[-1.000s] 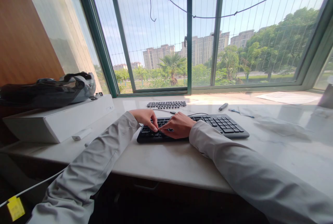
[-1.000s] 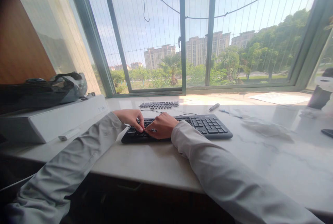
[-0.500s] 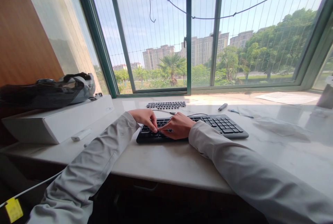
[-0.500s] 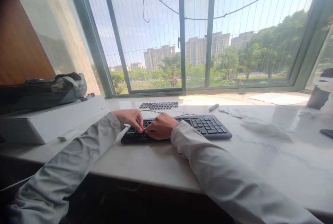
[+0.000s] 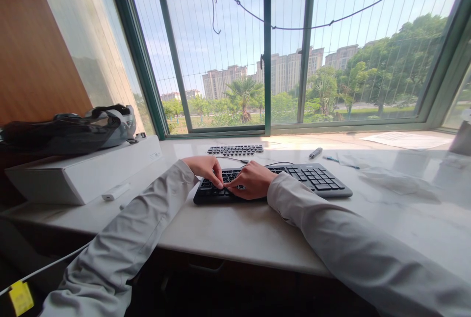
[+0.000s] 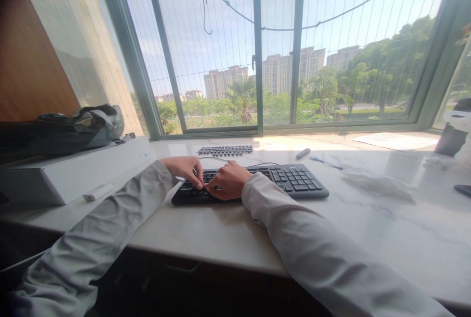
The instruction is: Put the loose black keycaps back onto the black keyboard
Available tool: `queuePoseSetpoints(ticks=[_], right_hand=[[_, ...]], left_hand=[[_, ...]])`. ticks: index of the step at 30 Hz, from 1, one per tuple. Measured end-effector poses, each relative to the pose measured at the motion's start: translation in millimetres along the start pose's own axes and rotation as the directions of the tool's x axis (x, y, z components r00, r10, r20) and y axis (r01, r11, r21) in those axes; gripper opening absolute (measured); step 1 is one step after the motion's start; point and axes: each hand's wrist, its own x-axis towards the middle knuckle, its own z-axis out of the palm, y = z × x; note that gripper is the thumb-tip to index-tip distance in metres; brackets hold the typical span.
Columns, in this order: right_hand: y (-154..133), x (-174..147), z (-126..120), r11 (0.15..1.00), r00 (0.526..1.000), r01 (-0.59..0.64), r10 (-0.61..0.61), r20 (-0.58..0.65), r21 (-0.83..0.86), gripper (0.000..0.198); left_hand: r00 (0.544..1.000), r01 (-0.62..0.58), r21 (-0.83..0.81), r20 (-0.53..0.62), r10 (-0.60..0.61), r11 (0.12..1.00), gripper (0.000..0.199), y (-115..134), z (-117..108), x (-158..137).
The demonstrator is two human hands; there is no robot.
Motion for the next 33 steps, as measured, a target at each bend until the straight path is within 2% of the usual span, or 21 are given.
queuePoseSetpoints(ticks=[6,11,21,33], right_hand=[[-2.4,2.4,0.3,1.0,1.0,-0.013,0.012,0.01,0.013,0.036],[-8.3,6.2,-1.9,0.999,0.999,-0.034,0.034,0.035,-0.022,0.039],[-15.3,12.5,-0.7,0.995,0.996,-0.084,0.085,0.03,-0.05,0.04],[-17.7,15.0,-1.3,0.992,0.99,-0.125,0.127,0.056,-0.035,0.036]], left_hand=[[1.0,-0.007,-0.013,0.027,0.007,1.0,0.046,-8.7,3.9,7.9],[0.996,0.047,-0.025,0.071,-0.045,0.999,0.048,-12.2,6.3,14.7],[0.983,0.137,0.011,0.12,-0.137,0.991,0.049,-1.0,2.4,17.9],[0.975,0.157,0.071,0.151,-0.166,0.985,0.048,5.7,-1.3,21.8]])
